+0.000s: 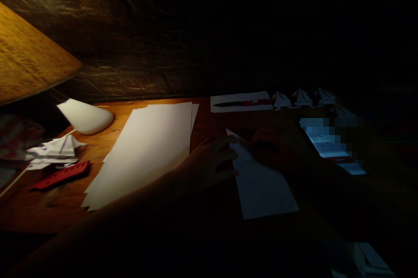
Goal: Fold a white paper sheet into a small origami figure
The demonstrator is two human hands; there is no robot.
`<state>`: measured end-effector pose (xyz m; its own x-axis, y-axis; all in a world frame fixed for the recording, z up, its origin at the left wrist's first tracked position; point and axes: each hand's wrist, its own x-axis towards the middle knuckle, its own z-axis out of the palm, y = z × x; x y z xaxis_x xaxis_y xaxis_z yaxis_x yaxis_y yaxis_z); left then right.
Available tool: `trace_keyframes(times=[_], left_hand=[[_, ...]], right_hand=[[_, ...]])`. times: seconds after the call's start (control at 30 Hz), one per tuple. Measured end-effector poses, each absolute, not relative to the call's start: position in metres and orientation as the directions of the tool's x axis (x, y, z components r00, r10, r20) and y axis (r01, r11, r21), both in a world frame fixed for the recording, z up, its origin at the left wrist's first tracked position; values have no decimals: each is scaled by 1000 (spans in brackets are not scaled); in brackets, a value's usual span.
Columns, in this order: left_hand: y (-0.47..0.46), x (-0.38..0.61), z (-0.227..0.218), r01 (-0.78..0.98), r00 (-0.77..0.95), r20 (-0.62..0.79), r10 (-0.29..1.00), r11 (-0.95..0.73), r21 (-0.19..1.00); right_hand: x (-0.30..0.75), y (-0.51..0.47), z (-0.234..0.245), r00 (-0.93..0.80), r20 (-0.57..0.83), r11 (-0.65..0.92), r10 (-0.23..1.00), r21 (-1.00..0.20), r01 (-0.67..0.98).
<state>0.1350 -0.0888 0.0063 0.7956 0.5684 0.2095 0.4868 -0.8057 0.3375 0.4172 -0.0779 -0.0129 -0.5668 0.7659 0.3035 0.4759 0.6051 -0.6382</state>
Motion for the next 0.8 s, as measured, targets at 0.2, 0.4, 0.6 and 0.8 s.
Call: trace_keyframes(times=[0.2, 0.4, 0.6, 0.8], left_hand=[[-86, 133, 2, 523, 758, 216, 616, -771, 363], [-93, 136, 8, 602, 709, 218, 670, -737, 307], [-91, 134, 3, 599, 724, 195, 662, -743, 299], [-86, 131, -1, 573, 743, 199, 638, -762, 302]], right_hand=[[418, -79, -13, -551, 294, 593, 781, -624, 509], [416, -80, -8, -545, 273, 573, 792, -641, 511], [415, -82, -5, -542, 249, 551, 803, -656, 516], [416, -83, -4, -555, 241, 556, 797, -651, 517]])
